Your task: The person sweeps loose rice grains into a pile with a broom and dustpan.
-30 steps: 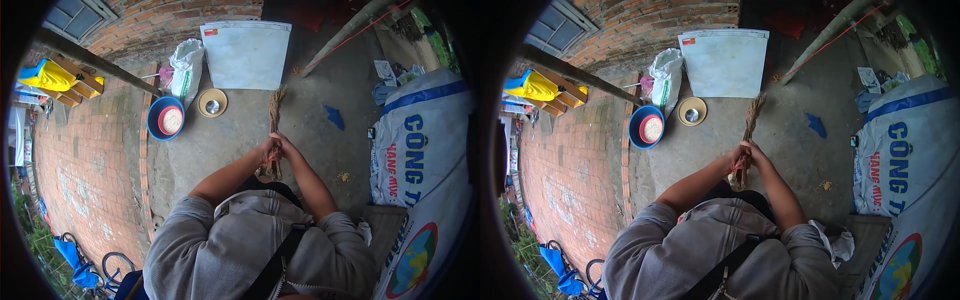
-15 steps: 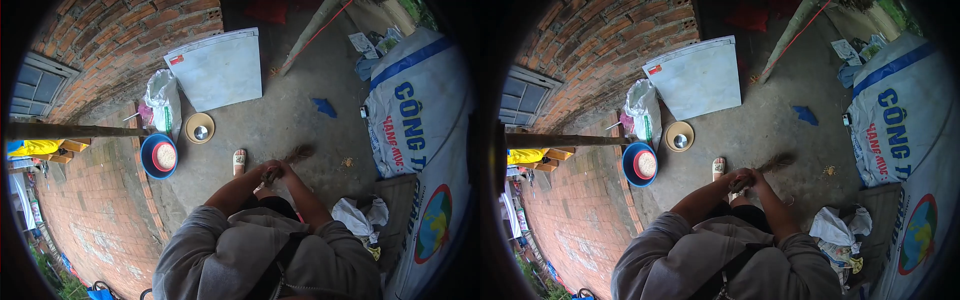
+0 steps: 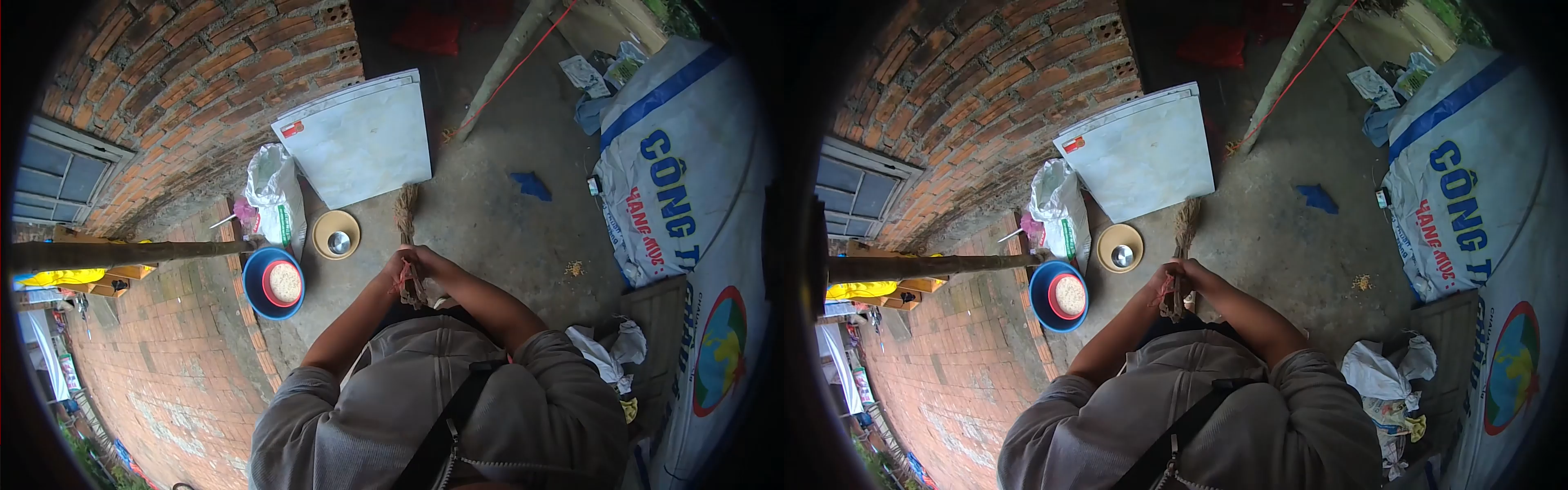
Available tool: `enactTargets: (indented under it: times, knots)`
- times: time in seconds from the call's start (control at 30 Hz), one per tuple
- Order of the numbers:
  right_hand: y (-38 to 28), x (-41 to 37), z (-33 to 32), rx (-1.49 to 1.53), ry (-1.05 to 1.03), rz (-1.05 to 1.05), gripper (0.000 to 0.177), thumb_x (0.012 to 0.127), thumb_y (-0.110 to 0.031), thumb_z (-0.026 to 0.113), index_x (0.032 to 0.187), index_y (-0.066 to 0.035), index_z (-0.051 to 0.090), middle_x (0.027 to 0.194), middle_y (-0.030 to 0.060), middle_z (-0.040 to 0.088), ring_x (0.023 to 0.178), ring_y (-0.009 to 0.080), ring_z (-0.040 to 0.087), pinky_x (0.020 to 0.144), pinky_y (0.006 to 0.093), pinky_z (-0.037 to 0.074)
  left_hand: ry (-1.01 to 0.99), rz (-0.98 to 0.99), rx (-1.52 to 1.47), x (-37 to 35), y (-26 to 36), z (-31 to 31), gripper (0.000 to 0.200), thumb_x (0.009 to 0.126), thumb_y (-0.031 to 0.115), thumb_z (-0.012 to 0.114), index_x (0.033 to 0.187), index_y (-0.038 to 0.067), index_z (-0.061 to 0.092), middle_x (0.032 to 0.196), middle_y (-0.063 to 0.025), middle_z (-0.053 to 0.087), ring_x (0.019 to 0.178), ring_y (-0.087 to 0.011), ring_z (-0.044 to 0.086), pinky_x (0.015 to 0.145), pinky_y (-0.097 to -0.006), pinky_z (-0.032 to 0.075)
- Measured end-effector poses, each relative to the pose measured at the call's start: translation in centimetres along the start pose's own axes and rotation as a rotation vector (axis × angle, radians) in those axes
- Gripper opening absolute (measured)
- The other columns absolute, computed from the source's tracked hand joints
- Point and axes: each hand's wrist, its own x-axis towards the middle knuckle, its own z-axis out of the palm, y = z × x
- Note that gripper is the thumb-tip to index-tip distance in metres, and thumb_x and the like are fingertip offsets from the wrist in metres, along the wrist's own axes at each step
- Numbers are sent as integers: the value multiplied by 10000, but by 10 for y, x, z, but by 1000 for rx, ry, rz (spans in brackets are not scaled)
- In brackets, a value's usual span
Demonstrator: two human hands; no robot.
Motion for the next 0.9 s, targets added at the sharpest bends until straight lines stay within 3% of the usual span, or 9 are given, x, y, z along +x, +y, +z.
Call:
enactTargets:
  times: [0.23, 0.4, 0.5, 0.53, 0.57, 0.63, 0.7, 0.8, 0.9]
  knots:
    - [-128, -118, -32, -222, 296, -65, 166, 796, -238, 533, 714, -99, 574, 682, 62, 573, 567, 185, 570, 521, 335, 474, -339, -130, 33, 66, 1, 115, 172, 738, 149, 460, 800, -2, 514, 699, -147, 579, 557, -261, 584, 522, -362, 503]
    - [-207, -95, -162, -454, 270, 136, 198, 817, -227, 440, 763, -104, 586, 736, 66, 600, 579, 185, 582, 558, 322, 505, -575, -210, -156, 182, -18, 171, 147, 777, 146, 470, 811, 12, 521, 677, -128, 570, 569, -239, 586, 498, -343, 502]
    - [-226, -54, -236, -561, 119, 275, 240, 835, -218, 392, 821, -88, 593, 805, 65, 606, 617, 181, 591, 533, 294, 503, -769, 200, -481, 224, -51, 177, 121, 803, 109, 451, 817, 9, 518, 695, -116, 560, 593, -205, 585, 520, -296, 504]
    - [-228, -50, -228, -611, 221, 263, 244, 834, -208, 384, 822, -80, 591, 810, 68, 606, 611, 176, 588, 537, 282, 503, -423, 514, -327, 192, -51, 196, 107, 820, 83, 445, 793, -5, 498, 721, -103, 548, 605, -160, 569, 532, -246, 498]
    - [-222, -49, -211, -642, 320, 252, 248, 833, -198, 375, 823, -73, 589, 816, 71, 605, 606, 172, 586, 542, 269, 503, -388, 545, -347, 200, -44, 185, 107, 820, 83, 445, 793, -5, 498, 721, -103, 548, 605, -160, 569, 532, -246, 498]
    - [-211, -47, -177, -568, 58, 406, 173, 794, -167, 415, 745, -77, 554, 693, 39, 566, 520, 137, 553, 507, 242, 496, -456, 6, -766, 217, -53, 152, 113, 818, 89, 455, 781, -15, 477, 735, -92, 528, 604, -142, 547, 529, -240, 493]
    - [-165, -14, -177, -642, 25, 413, 127, 753, -157, 473, 653, -93, 519, 606, 28, 517, 474, 126, 532, 440, 227, 472, -602, 54, -946, 182, -68, 127, 105, 808, 93, 465, 778, -7, 466, 700, -75, 498, 591, -138, 515, 511, -239, 473]
    - [-151, -63, -69, -908, 25, 422, 191, 711, -135, 520, 534, -74, 481, 498, 39, 476, 356, 154, 465, 352, 259, 426, -352, 255, -1163, 104, -78, 132, 93, 795, 98, 463, 772, 9, 452, 671, -62, 469, 566, -138, 484, 489, -248, 446]
    - [-117, -68, -62, -926, -144, 428, 197, 702, -125, 534, 525, -67, 472, 494, 40, 478, 366, 139, 447, 327, 272, 372, -197, 430, -1194, 76, -109, 133, 103, 779, 118, 470, 767, 19, 441, 652, -58, 455, 545, -140, 461, 476, -249, 425]
